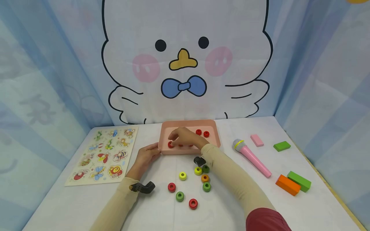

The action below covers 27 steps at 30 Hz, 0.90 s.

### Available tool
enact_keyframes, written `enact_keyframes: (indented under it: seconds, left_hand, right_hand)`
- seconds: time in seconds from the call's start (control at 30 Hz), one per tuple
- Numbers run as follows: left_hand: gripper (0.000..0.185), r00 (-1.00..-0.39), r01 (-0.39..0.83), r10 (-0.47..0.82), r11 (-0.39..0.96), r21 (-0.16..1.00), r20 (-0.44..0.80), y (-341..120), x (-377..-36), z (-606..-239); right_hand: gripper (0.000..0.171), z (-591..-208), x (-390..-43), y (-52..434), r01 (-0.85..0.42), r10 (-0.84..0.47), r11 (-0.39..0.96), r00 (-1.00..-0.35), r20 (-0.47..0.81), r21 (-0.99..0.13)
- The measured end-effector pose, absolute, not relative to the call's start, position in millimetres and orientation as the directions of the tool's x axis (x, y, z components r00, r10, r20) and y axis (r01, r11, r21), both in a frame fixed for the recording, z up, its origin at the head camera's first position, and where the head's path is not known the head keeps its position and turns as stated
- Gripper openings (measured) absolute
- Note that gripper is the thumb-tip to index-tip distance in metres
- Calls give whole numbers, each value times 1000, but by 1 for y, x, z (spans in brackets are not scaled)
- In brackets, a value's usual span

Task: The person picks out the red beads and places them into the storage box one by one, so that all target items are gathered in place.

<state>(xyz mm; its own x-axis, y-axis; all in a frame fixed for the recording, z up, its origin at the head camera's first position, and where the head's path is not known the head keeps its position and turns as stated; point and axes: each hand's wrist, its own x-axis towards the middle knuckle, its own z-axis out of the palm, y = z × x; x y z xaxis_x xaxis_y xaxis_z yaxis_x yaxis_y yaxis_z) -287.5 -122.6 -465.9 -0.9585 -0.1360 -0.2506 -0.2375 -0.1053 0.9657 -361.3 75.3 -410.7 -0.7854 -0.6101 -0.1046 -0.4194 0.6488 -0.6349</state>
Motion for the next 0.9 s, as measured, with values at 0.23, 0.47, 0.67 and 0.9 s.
enact_keyframes:
  seconds: [0.23,0.47,0.67,0.9]
  left_hand:
    - [42,-963,-217,-137,-109,970,-231,-124,-289,-461]
    - [40,-960,-220,-155,-92,971,-233,-126,-290,-461]
    - [41,-964,-215,-135,-115,970,-230,-124,-287,-461]
    - [41,-958,-237,-136,-115,965,-252,-121,-287,-465]
  right_hand:
    - [33,-406,-312,92,-552,-738,501,-675,4,-667]
    - [34,-417,-272,94,-507,-835,396,-546,-70,-765]
    - [30,-429,-255,95,-463,-901,312,-422,-103,-830]
    - [26,-438,-248,95,-517,-930,286,-352,-104,-807]
